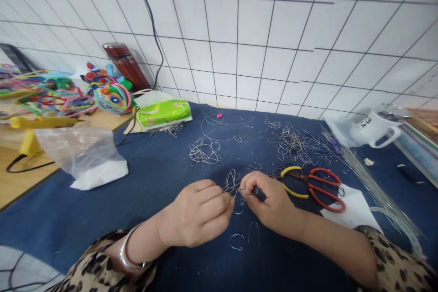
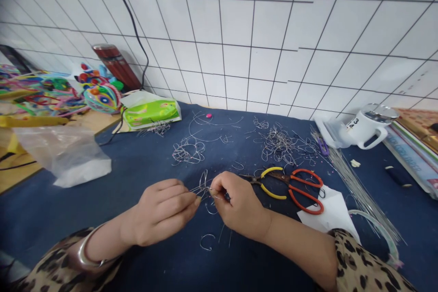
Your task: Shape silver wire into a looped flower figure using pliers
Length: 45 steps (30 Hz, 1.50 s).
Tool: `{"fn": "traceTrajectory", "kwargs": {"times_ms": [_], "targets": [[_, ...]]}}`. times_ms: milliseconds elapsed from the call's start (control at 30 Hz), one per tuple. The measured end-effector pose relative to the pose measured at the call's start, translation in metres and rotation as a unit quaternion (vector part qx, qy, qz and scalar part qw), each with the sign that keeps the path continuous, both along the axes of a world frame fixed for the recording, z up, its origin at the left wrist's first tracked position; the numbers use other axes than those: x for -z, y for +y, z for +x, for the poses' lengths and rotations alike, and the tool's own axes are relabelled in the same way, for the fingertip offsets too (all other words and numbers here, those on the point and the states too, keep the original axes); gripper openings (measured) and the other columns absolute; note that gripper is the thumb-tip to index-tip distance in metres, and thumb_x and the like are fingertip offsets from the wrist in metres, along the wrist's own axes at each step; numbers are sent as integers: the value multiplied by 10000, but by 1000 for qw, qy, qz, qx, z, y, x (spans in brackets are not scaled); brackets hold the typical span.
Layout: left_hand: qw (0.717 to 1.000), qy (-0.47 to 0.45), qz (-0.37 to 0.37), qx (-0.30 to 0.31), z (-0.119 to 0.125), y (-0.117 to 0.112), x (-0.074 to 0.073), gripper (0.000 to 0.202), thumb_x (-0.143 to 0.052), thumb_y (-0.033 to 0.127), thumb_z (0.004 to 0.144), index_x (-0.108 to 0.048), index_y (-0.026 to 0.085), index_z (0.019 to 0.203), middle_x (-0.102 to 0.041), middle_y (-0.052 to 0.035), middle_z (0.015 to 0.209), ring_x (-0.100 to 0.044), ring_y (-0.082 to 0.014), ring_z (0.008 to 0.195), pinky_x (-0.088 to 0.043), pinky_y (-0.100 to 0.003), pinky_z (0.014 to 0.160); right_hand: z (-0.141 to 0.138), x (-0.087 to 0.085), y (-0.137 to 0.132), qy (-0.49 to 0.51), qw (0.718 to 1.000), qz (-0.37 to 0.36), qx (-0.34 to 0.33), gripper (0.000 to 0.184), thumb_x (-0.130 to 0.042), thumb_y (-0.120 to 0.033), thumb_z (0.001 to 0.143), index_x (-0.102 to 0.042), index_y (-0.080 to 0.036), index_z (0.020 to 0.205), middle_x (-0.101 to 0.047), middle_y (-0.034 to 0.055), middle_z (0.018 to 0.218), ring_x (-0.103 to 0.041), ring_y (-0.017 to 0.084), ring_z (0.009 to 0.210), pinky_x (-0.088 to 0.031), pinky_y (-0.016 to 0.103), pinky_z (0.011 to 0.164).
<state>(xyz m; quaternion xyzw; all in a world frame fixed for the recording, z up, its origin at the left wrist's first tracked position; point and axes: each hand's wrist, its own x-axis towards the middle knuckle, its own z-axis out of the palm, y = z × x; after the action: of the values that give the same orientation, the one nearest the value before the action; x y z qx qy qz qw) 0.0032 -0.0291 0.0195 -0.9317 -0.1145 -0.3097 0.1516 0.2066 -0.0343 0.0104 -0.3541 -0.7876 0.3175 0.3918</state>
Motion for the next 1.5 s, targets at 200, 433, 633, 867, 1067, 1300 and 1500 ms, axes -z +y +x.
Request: {"fn": "traceTrajectory", "kwargs": {"times_ms": [200, 433, 633, 867, 1067, 1300, 1500], "targets": [[1000, 14, 21, -5, 3, -5, 4, 23, -570, 114, 773, -581, 128, 758, -620, -49, 770, -543, -153, 639, -433, -309, 558, 0, 2, 0, 8, 1000, 12, 5, 124, -494, -87, 789, -444, -197, 759, -561, -2, 791, -521, 102, 713, -423, 241, 668], [999, -4, 35, -20, 5, -6, 7, 37, -559, 99, 768, -590, 119, 760, -618, -63, 773, -538, -146, 627, -443, -308, 565, 0, 0, -2, 13, 1000, 20, 3, 126, -490, -86, 785, -451, -203, 757, -570, 6, 789, -532, 115, 717, -437, 254, 673], [999, 11, 38, -28, 8, -8, 7, 85, -516, 118, 794, -599, 113, 779, -620, -72, 783, -542, -153, 631, -452, -315, 561, 0, 0, -1, 3, 1000, 27, 7, 145, -502, -66, 762, -457, -202, 742, -584, 5, 780, -542, 117, 711, -441, 251, 670], [998, 30, 38, -27, 8, -10, 7, 81, -524, 138, 799, -595, 109, 773, -622, -78, 796, -544, -162, 647, -469, -323, 569, -1, 1, -2, -5, 1000, 24, 7, 137, -503, -69, 761, -467, -199, 739, -585, 4, 764, -539, 115, 695, -440, 250, 661], [998, 48, 23, -30, 11, -10, 4, 121, -484, 143, 832, -578, 126, 758, -618, -74, 806, -549, -163, 671, -485, -339, 618, -1, 1, -2, -10, 1000, 24, -2, 160, -509, -41, 735, -479, -198, 741, -583, 1, 746, -534, 114, 677, -441, 250, 652], [996, 81, -14, -20, 8, -7, -2, 130, -467, 118, 843, -571, 131, 766, -620, -75, 837, -555, -173, 722, -486, -353, 661, 1, 2, 1, -10, 1000, 30, 3, 166, -505, -36, 727, -474, -199, 734, -593, 4, 766, -539, 116, 687, -445, 252, 652], [996, 90, -25, -6, 3, -1, -10, 162, -444, 103, 854, -591, 134, 794, -648, -70, 892, -552, -164, 724, -480, -340, 676, 2, 1, 2, -9, 1000, 28, 2, 145, -505, -61, 747, -469, -200, 731, -591, 3, 762, -539, 113, 677, -445, 252, 645]]}}
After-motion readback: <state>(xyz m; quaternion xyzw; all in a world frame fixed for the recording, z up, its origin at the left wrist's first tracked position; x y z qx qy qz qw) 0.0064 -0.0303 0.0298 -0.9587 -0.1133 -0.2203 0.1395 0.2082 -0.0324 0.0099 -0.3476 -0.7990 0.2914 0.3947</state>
